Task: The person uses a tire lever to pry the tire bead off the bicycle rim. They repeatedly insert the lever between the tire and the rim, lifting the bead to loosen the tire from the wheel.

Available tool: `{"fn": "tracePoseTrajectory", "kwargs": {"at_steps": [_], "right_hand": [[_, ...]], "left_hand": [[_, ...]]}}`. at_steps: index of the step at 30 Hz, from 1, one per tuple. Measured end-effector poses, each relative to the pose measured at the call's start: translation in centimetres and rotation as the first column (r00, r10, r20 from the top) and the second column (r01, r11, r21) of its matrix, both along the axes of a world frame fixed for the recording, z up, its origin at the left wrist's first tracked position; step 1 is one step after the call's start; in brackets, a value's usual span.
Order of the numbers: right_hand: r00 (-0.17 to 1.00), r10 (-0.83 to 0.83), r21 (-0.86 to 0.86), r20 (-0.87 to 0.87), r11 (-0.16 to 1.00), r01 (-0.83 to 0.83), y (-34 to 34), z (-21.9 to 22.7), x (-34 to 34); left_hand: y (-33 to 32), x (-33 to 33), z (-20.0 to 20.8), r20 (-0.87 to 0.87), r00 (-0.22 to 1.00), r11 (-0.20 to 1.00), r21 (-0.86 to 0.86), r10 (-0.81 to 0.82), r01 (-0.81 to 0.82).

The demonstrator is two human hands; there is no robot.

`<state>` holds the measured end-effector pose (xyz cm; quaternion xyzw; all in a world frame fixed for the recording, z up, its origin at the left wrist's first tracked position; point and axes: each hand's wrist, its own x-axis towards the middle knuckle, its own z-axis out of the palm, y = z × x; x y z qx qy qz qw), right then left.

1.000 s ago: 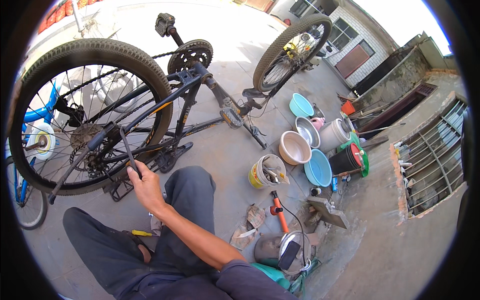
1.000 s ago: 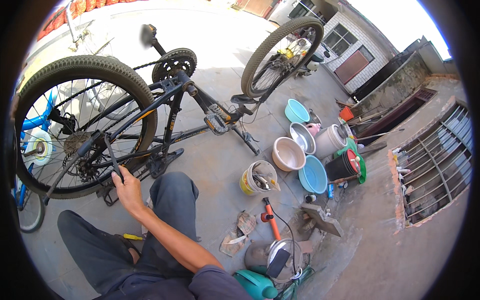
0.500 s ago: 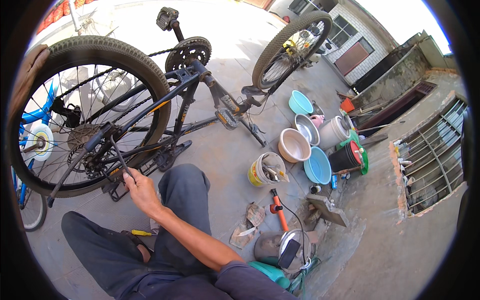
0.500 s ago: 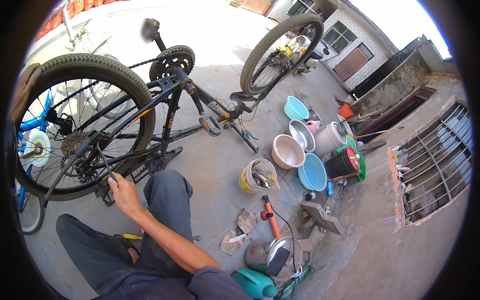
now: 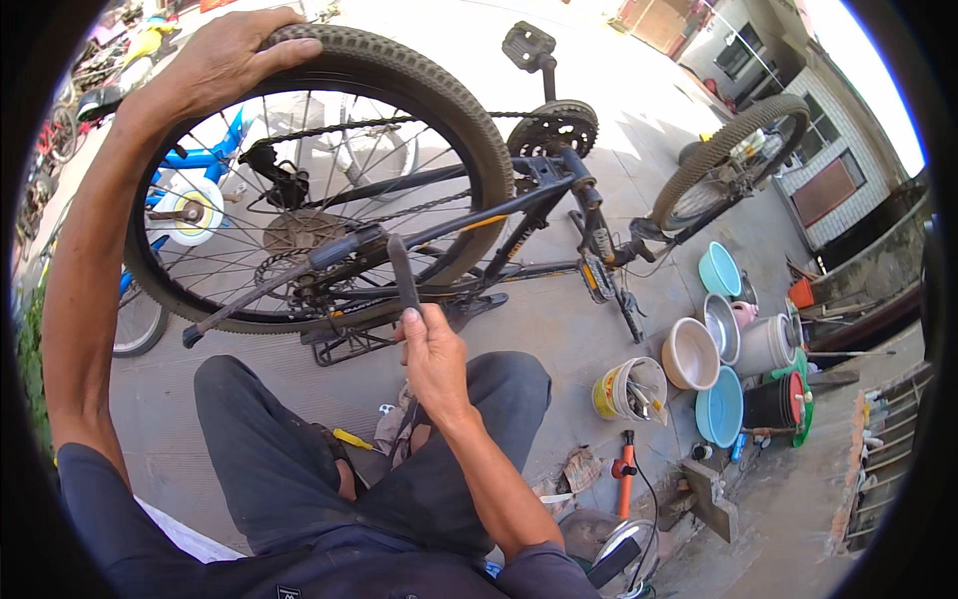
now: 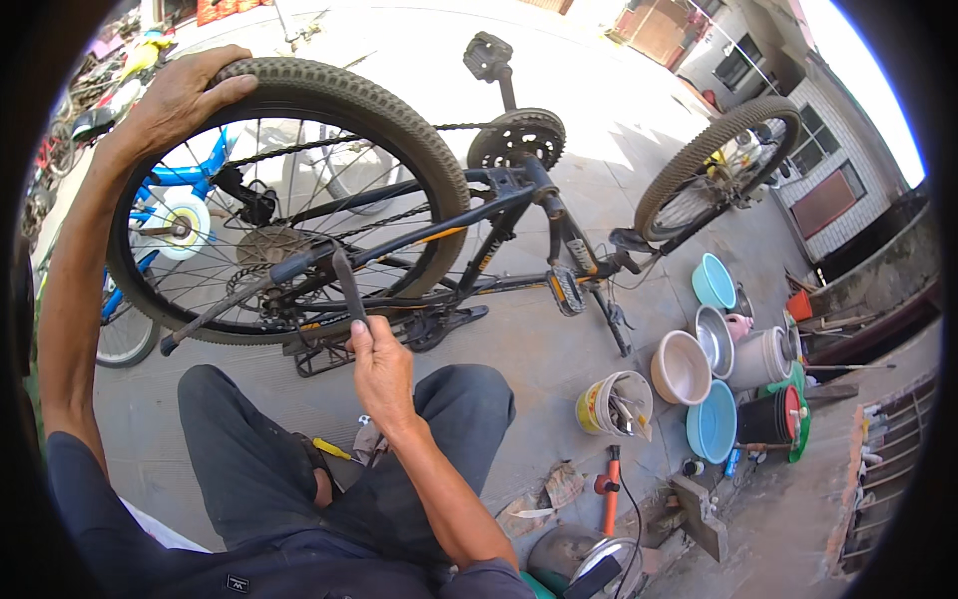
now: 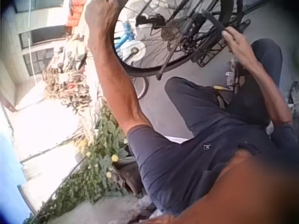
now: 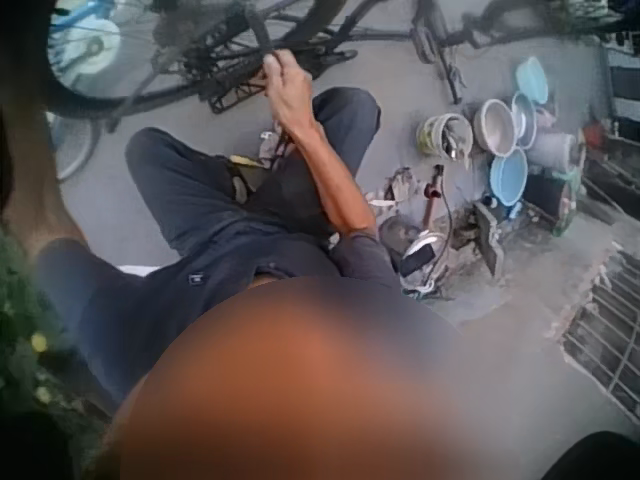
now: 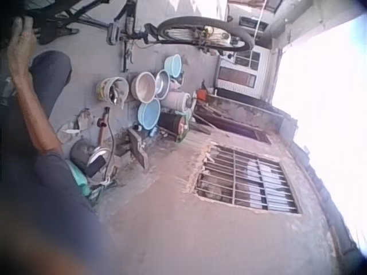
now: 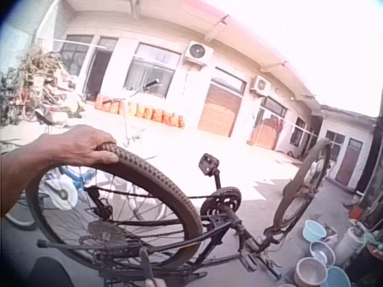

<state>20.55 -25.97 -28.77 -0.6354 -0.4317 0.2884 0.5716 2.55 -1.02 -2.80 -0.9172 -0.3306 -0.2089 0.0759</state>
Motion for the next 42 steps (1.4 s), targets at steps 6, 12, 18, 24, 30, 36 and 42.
{"fn": "tracePoseTrajectory", "kwargs": {"at_steps": [6,12,18,24,30,36,42], "right_hand": [[0.995,0.058,0.088,0.083,0.994,-0.065,2.5,6.4,1.2],[0.855,-0.035,0.156,0.517,0.986,-0.055,5.6,12.7,3.0],[0.591,-0.088,0.165,0.802,0.983,-0.078,8.0,18.5,6.1],[0.343,-0.033,0.078,0.939,0.990,-0.119,10.0,23.6,7.3],[0.204,0.119,-0.100,0.972,0.990,-0.102,11.4,27.3,6.6],[0.078,0.202,-0.195,0.976,0.977,-0.082,12.4,30.0,5.8],[-0.060,0.304,-0.305,0.951,0.952,-0.015,13.7,33.5,3.9]], "left_hand": [[0.2,-0.5,0.7,-0.020,0.997,0.994,0.076,0.079,-0.077],[1.2,-0.3,0.5,-0.034,0.995,0.992,0.091,0.097,-0.093],[1.7,-0.1,1.3,-0.014,0.998,0.998,-0.017,0.063,-0.063],[2.2,-0.3,2.1,-0.019,1.000,0.990,-0.140,0.003,-0.005],[2.7,-0.2,2.2,0.015,0.999,0.977,-0.208,-0.035,0.037],[2.7,-0.5,2.2,0.003,1.000,0.974,-0.224,-0.027,0.027],[3.1,-0.7,2.0,0.024,0.998,0.974,-0.221,-0.055,0.059]]}}
